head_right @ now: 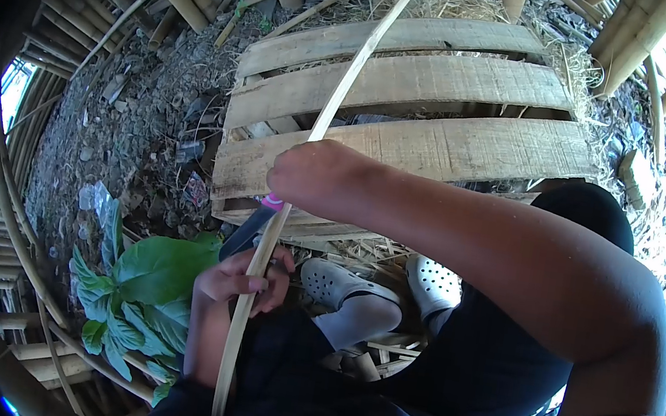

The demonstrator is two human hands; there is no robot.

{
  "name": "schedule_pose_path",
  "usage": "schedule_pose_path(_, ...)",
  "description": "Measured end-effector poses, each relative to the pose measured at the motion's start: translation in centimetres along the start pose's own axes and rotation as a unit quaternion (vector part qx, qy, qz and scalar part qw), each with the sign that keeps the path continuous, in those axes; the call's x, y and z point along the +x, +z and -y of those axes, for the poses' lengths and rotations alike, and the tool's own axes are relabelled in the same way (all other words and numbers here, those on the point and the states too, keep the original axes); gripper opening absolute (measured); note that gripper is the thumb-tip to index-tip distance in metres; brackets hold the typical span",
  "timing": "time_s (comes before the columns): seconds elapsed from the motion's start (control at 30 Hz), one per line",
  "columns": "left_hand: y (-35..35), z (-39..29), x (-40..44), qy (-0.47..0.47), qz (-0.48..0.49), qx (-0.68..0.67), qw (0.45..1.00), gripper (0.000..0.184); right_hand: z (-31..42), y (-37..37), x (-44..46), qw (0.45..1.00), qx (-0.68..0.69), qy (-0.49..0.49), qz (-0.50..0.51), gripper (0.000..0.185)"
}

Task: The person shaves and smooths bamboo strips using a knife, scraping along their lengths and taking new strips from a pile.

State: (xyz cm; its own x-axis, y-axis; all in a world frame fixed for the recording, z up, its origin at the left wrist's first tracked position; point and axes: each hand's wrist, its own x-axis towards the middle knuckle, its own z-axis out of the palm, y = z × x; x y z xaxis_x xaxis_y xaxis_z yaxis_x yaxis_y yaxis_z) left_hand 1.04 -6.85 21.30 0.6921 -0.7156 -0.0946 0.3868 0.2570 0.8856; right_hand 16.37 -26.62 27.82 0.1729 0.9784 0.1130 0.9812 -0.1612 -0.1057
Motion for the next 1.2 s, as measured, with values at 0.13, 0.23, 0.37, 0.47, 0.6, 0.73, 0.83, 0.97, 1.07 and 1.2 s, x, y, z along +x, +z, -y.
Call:
schedule_pose_path(0.13, 0.1, -0.5, 0.7, -0.023, 0.000, 0.038, 0.999, 0.055, 0.4, -0.9, 0.7, 0.999, 0.012, 0.019, 0.026, 0.013)
schedule_pose_path(0.23, -0.5, -1.6, 0.5, -0.064, 0.026, 0.020, 0.997, 0.053, 0.5, -1.2, 1.1, 0.998, 0.033, 0.026, 0.052, 0.012)
schedule_pose_path(0.37, -0.4, -2.8, -0.6, -0.141, -0.013, 0.101, 0.985, 0.048, 0.3, -1.0, 1.2, 0.998, 0.052, 0.018, 0.008, 0.012)
schedule_pose_path(0.47, 0.5, -3.5, -0.9, -0.168, -0.045, 0.114, 0.978, 0.044, 0.1, -1.0, 1.4, 0.998, 0.055, 0.012, 0.017, 0.012)
schedule_pose_path(0.6, -0.1, -4.0, -2.3, -0.295, -0.009, 0.131, 0.947, 0.040, 0.7, 1.6, 1.5, 0.987, 0.112, -0.054, -0.100, 0.013)
schedule_pose_path(0.73, -1.6, -3.2, -2.0, -0.315, 0.262, 0.147, 0.900, 0.039, 4.1, 0.7, 1.5, 0.987, 0.149, -0.063, -0.022, 0.013)
schedule_pose_path(0.83, -1.9, -3.6, -0.6, -0.172, 0.245, 0.131, 0.945, 0.030, 5.0, 0.0, 1.3, 0.984, 0.170, -0.037, 0.021, 0.013)
schedule_pose_path(0.97, -1.3, -0.6, 0.0, -0.095, 0.184, 0.093, 0.974, 0.031, 4.3, -0.5, 0.6, 0.988, 0.148, -0.038, -0.011, 0.013)
schedule_pose_path(1.07, -0.1, 0.2, 1.3, -0.050, 0.207, 0.054, 0.976, 0.035, 3.9, -1.1, 0.3, 0.992, 0.119, -0.027, 0.042, 0.012)
schedule_pose_path(1.2, 1.6, 2.9, 1.5, -0.019, 0.192, -0.088, 0.977, 0.036, 2.7, -0.6, -1.7, 0.988, 0.152, -0.005, -0.025, 0.011)
